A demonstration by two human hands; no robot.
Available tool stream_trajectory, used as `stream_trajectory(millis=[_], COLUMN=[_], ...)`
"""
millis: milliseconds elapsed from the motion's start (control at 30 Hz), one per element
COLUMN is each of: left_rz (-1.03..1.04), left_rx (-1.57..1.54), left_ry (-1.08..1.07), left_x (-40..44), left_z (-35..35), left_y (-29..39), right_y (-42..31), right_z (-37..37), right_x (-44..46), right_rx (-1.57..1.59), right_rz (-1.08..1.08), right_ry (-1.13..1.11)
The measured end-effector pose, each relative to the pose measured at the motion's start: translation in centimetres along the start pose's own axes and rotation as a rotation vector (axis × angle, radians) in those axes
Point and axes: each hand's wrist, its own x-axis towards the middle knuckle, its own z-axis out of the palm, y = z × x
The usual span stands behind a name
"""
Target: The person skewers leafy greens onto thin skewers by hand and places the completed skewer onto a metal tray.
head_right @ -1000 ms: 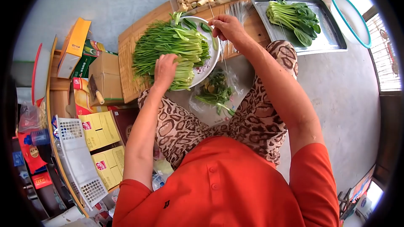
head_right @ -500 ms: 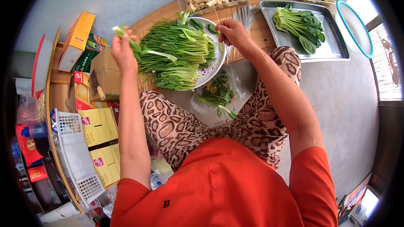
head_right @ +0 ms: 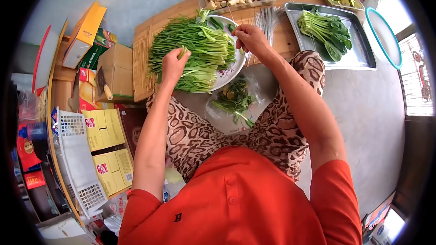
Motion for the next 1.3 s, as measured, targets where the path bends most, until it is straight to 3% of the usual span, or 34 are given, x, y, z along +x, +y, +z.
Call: stream_trajectory(millis=[67, 133, 300, 400, 567, 667, 733, 767, 867, 900, 967, 1300], left_rz=[0.005, -0.030, -0.003, 0.002, 0.113, 0.038, -0.279, -0.313, -0.369, -0.369, -0.495, -0.618], left_rx=[0.027, 0.270, 0.361, 0.330, 0.302, 0.142, -0.508, -0.780, -1.195, -1.187, -1.467, -1.633], left_ry=[-0.070, -0.262, -0.359, -0.409, -0.297, -0.156, -0.066, -0.016, 0.003, 0.005, 0.018, 0.014], left_x=[-0.4, -1.1, -2.6, -3.1, -3.7, -3.6, -4.2, -4.7, -6.2, -6.5, -7.2, -8.3], left_z=[0.8, 0.7, 1.7, 2.1, 2.1, -1.0, -4.3, -5.2, -7.0, -6.8, -5.4, -2.2], left_y=[-0.6, -0.5, -0.7, -0.2, -0.9, 1.9, 4.7, 5.1, 5.4, 4.8, 2.9, 1.9], right_y=[0.3, 0.0, 0.7, 0.7, 0.1, 0.1, -1.5, -3.3, -6.7, -7.5, -7.0, -2.5], right_z=[-0.2, -0.3, -0.7, -0.7, -0.5, -0.4, 0.6, 1.5, 4.8, 5.8, 7.4, 8.6], right_x=[-0.2, -0.3, -0.1, 0.0, -0.3, -0.6, -1.9, -3.3, -6.2, -6.9, -7.4, -8.3], right_rx=[0.026, -0.015, -0.027, -0.013, -0.043, -0.065, -0.063, 0.013, 0.145, 0.195, 0.202, 0.189], right_rz=[0.003, -0.008, -0.002, 0.011, 0.007, -0.050, -0.098, -0.114, -0.190, -0.154, -0.132, 0.004], right_ry=[-0.004, 0.001, -0.002, 0.001, 0.024, 0.041, 0.027, -0.029, -0.244, -0.292, -0.378, -0.443])
